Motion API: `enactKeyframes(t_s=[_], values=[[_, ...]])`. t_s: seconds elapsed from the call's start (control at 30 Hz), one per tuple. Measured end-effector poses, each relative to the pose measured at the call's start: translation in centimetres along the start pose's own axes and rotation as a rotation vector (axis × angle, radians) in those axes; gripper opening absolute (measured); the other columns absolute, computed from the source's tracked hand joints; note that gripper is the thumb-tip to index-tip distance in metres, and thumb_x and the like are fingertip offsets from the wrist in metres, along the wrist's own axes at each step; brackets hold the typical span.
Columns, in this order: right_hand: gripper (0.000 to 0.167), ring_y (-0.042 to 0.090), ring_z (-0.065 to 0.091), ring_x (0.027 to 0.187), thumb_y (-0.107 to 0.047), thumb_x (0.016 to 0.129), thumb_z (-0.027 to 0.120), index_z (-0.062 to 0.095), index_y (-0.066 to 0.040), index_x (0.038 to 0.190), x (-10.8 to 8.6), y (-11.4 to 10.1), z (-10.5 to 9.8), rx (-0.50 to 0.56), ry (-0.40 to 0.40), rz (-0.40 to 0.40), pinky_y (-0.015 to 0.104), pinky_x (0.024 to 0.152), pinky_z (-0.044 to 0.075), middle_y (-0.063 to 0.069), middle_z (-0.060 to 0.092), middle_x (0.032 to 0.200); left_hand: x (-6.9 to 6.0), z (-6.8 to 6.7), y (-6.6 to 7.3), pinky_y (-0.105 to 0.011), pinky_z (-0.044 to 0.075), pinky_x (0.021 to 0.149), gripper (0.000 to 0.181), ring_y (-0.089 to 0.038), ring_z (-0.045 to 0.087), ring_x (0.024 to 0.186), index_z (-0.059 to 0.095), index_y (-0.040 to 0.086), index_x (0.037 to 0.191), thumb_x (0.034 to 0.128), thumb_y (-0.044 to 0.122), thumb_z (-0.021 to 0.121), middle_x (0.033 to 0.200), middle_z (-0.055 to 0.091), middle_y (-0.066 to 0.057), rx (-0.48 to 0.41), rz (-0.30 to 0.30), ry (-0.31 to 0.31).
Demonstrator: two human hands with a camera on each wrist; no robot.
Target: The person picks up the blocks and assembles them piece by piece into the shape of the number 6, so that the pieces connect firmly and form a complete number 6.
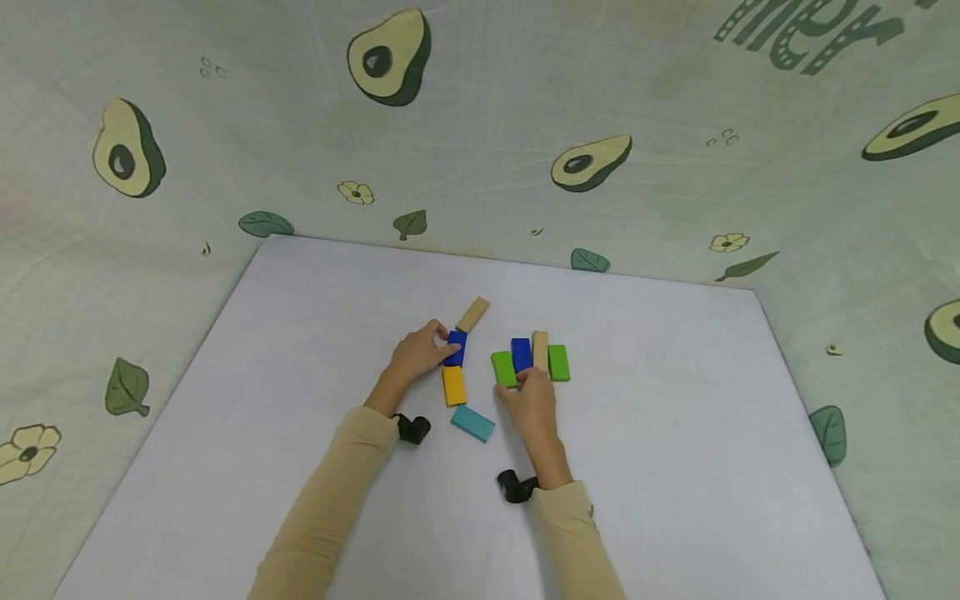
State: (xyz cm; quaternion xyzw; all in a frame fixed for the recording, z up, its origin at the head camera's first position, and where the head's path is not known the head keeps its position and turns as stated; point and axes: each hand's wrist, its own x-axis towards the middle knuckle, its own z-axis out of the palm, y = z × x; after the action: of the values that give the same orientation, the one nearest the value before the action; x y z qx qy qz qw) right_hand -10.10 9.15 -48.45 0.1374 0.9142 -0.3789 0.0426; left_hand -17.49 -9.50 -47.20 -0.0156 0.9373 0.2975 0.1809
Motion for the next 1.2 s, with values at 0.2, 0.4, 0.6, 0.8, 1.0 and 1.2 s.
enactKeyframes(t_s=[0.2,0.4,0.6,0.8,1.0,1.2], values=[[0.039,0.022,0.052,0.081,-0.018,0.079,0.071,0.057,0.005,0.107,0.1,0.0,-0.1,0.008,0.006,0.011,0.032,0.070,0.046,0.013,0.055,0.090,-0.1,0.0,-0.1,-0.026,0.035,0.061,0.037,-0.020,0.051,0.070,0.052,0.014,0.113,0.0891,0.042,0.059,0.082,0.058,-0.006,-0.002,0.000,-0.001],[0.040,0.022,0.053,0.080,-0.016,0.079,0.071,0.056,0.005,0.109,0.1,0.0,-0.7,0.022,0.007,0.004,0.032,0.068,0.046,0.014,0.056,0.090,-0.1,0.0,-0.1,-0.026,0.034,0.060,0.037,-0.020,0.051,0.069,0.051,0.014,0.112,0.0892,0.042,0.058,0.081,0.057,-0.006,-0.004,0.007,0.002],[0.039,0.021,0.053,0.077,-0.015,0.080,0.070,0.056,0.006,0.110,0.2,0.2,-1.2,0.037,0.000,-0.017,0.030,0.065,0.045,0.013,0.056,0.088,-0.1,0.0,-0.2,-0.026,0.034,0.059,0.037,-0.020,0.051,0.069,0.051,0.014,0.113,0.0893,0.042,0.058,0.081,0.057,-0.006,-0.007,0.002,0.003],[0.038,0.022,0.054,0.078,-0.013,0.079,0.069,0.057,0.007,0.109,0.1,0.2,-1.5,0.052,0.009,-0.074,0.032,0.067,0.047,0.014,0.058,0.088,-0.1,0.1,-0.1,-0.026,0.034,0.060,0.037,-0.020,0.051,0.069,0.051,0.014,0.113,0.0893,0.042,0.058,0.081,0.057,-0.006,-0.011,-0.005,0.001],[0.036,0.022,0.055,0.081,-0.013,0.080,0.069,0.059,0.005,0.109,0.1,-0.3,-1.8,0.063,-0.004,-0.151,0.033,0.071,0.047,0.013,0.060,0.089,-0.2,0.0,0.0,-0.026,0.034,0.060,0.037,-0.020,0.050,0.069,0.051,0.015,0.113,0.0892,0.043,0.058,0.080,0.056,-0.006,-0.005,-0.009,0.004],[0.035,0.021,0.055,0.081,-0.013,0.081,0.069,0.060,0.003,0.110,0.6,-0.8,-1.8,0.071,-0.045,-0.221,0.030,0.072,0.048,0.011,0.061,0.089,-0.4,-0.2,0.1,-0.026,0.033,0.060,0.038,-0.020,0.050,0.070,0.052,0.014,0.113,0.0893,0.042,0.058,0.079,0.056,-0.006,-0.005,-0.004,0.010]])
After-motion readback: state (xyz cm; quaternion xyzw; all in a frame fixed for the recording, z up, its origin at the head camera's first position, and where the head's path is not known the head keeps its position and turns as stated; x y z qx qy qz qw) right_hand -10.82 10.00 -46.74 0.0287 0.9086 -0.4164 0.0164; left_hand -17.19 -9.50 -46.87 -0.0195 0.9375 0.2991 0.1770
